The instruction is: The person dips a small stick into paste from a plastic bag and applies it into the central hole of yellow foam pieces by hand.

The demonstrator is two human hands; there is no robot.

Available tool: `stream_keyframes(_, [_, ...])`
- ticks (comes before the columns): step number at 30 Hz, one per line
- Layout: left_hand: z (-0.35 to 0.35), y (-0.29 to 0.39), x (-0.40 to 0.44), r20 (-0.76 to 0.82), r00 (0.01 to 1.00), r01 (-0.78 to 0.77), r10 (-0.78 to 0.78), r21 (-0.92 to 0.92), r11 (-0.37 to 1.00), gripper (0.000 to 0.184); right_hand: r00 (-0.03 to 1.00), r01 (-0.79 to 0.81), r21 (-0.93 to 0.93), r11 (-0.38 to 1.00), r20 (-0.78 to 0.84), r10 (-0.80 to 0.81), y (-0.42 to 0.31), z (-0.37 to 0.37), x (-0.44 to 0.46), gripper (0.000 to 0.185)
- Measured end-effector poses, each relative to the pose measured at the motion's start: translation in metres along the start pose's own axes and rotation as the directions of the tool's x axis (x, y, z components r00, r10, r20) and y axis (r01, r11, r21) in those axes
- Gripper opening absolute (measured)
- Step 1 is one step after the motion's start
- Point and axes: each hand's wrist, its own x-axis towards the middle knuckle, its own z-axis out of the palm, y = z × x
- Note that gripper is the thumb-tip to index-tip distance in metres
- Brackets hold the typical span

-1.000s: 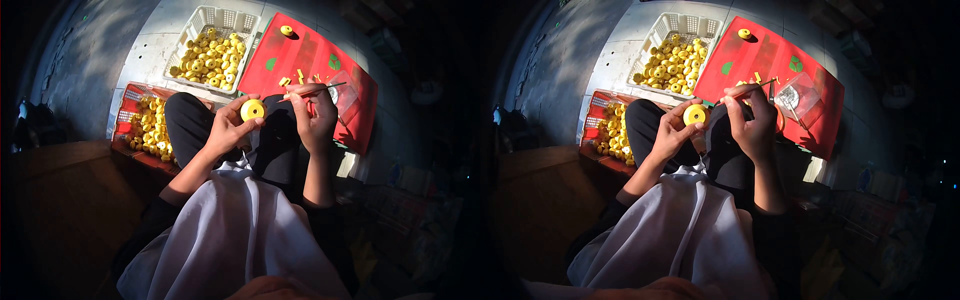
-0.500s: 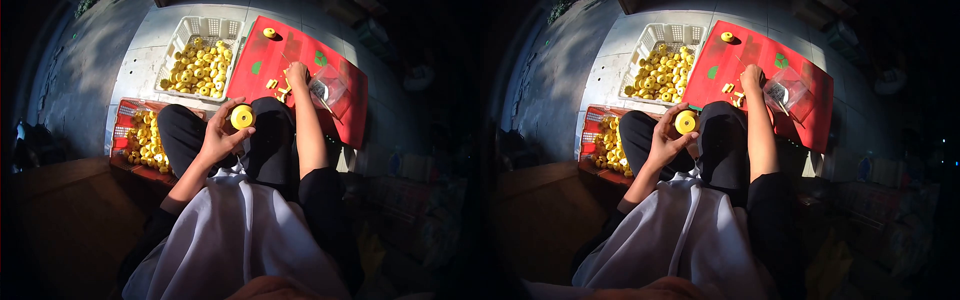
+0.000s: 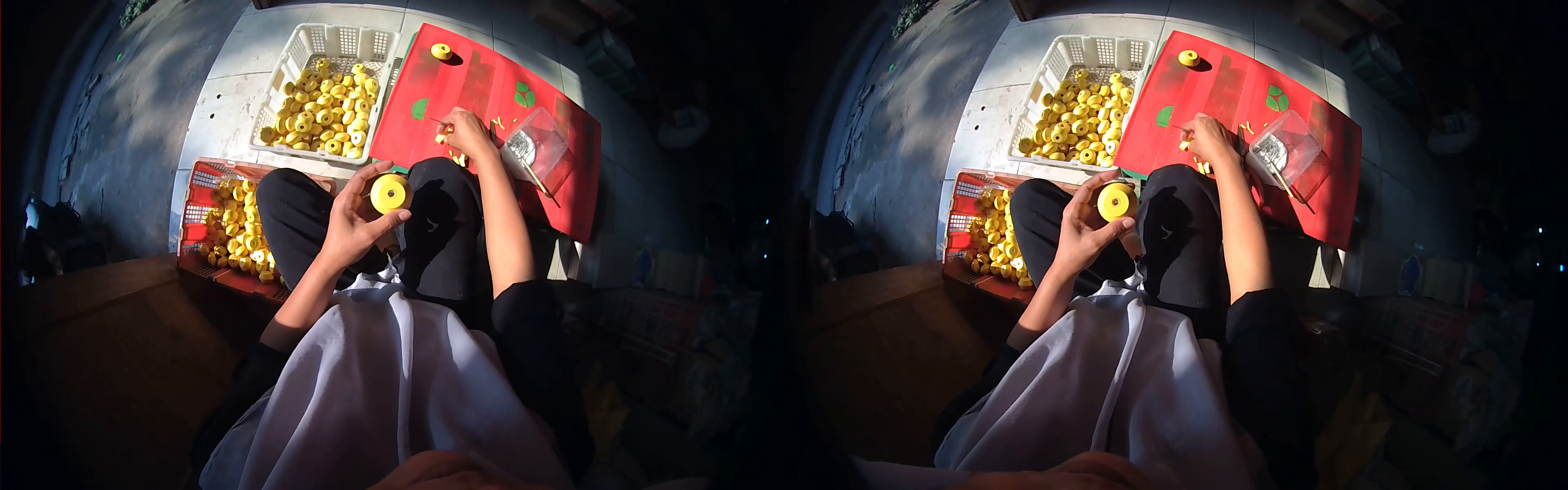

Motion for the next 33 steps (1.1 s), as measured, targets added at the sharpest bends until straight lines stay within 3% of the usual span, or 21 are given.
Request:
stream_keyframes(1, [0.0, 0.001, 0.0, 0.0, 1.0, 0.0, 0.0, 0.001, 1.0, 0.064, 1.0, -0.004, -0.02, 1.0, -0.014, 0.004, -0.002, -0.001, -0.001, 0.015])
stream_keyframes(7, [-0.004, -0.001, -0.001, 0.005, 1.0, -0.002, 0.002, -0.007, 1.0, 0.063, 0.987, -0.088, 0.387, 0.918, -0.09, 0.132, 0.01, 0.005, -0.003, 0.013])
stream_keyframes(10, [-0.004, 0.001, -0.001, 0.004, 1.0, 0.002, -0.002, -0.024, 1.0, 0.063, 0.993, -0.091, 0.553, 0.828, -0.012, 0.117, 0.008, -0.004, -0.01, 0.011])
stream_keyframes(14, [-0.003, 0.0, 0.001, 0.015, 1.0, 0.003, -0.003, -0.044, 0.999, 0.063, 0.985, -0.091, 0.876, 0.473, 0.01, 0.171, -0.016, -0.021, -0.032, 0.01])
stream_keyframes(24, [0.003, 0.003, 0.002, 0.016, 0.999, 0.052, -0.051, -0.129, 0.99, 0.063, 0.994, -0.076, 0.993, -0.095, 0.083, 0.073, -0.055, -0.055, -0.079, 0.016])
stream_keyframes(27, [0.004, 0.002, 0.003, 0.008, 0.998, 0.057, -0.056, -0.137, 0.989, 0.062, 0.996, -0.033, 0.999, 0.011, 0.031, 0.085, -0.057, -0.052, -0.084, 0.017])
stream_keyframes(33, [0.007, 0.008, 0.005, -0.013, 0.992, 0.12, -0.126, -0.234, 0.965, 0.055, 0.993, 0.025, 0.997, 0.074, -0.033, 0.111, -0.075, -0.057, -0.088, 0.014])
